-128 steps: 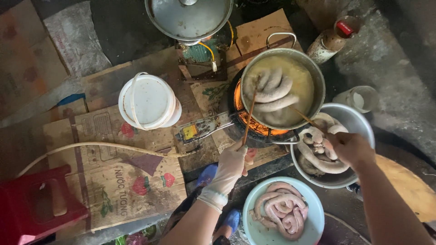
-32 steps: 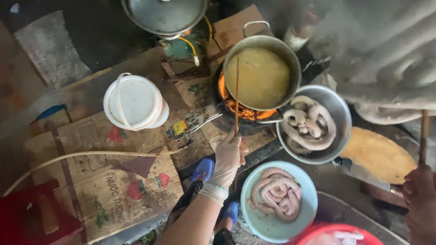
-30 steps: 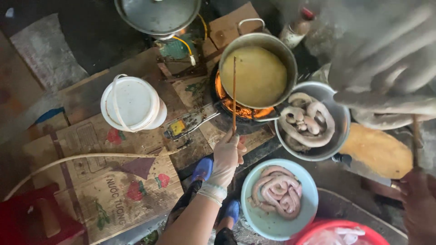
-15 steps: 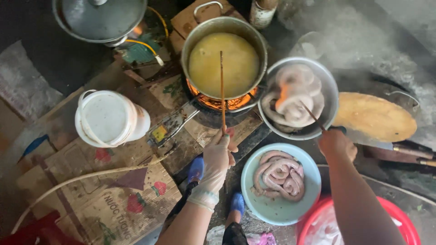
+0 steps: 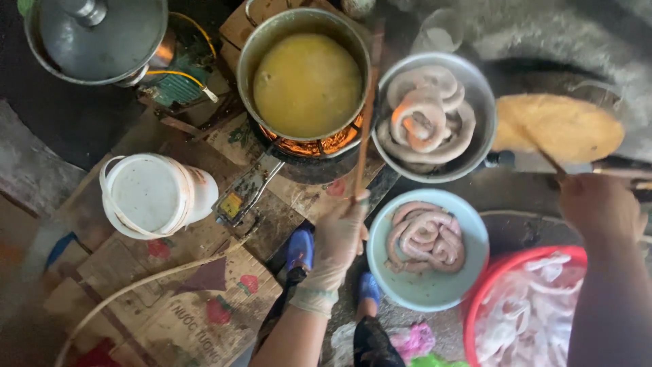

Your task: The person threads pieces of marinated meat and green leaves onto metal skewers over a green basin. Later, the person uses chopsticks to transfer long, pale, tubular food items from a pot of boiling water into a separate bowl.

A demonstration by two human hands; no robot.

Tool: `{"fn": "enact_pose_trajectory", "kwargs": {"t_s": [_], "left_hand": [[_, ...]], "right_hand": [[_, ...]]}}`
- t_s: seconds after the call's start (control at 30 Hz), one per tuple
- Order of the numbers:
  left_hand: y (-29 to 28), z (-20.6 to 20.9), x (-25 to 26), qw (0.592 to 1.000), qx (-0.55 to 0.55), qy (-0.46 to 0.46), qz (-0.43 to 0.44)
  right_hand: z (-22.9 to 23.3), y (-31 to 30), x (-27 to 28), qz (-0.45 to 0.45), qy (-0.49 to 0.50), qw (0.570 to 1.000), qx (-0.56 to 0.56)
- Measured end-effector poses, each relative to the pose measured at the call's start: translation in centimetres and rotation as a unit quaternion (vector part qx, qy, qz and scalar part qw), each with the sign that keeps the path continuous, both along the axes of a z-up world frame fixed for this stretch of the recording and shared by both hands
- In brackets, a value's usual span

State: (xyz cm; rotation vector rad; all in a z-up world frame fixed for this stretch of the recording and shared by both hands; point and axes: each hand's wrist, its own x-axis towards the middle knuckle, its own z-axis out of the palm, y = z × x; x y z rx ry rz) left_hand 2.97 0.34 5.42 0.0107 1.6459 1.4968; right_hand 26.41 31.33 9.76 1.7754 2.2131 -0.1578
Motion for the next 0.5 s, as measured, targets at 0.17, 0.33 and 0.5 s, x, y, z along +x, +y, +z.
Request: {"fn": "enact_pose_trajectory", "kwargs": {"t_s": [0.17,0.33,0.5], "left_hand": [[0.0,-3.2,2.4,0.995,-0.022,-0.041,-0.088],[-0.4,-4.8,4.0,0.985,0.103,-0.075,-0.12],[-1.4,-1.1,2.9,0.987,-0.022,-0.01,-0.157]], "right_hand": [[-14.8,-14.8,9.4,-0.106,0.581,0.806,-0.048],[-14.5,-32.0,-5.0,-0.146,0.5,0.84,-0.156],[-13.5,-33.3,-7.4,-0.246,0.652,0.616,-0.367]]}}
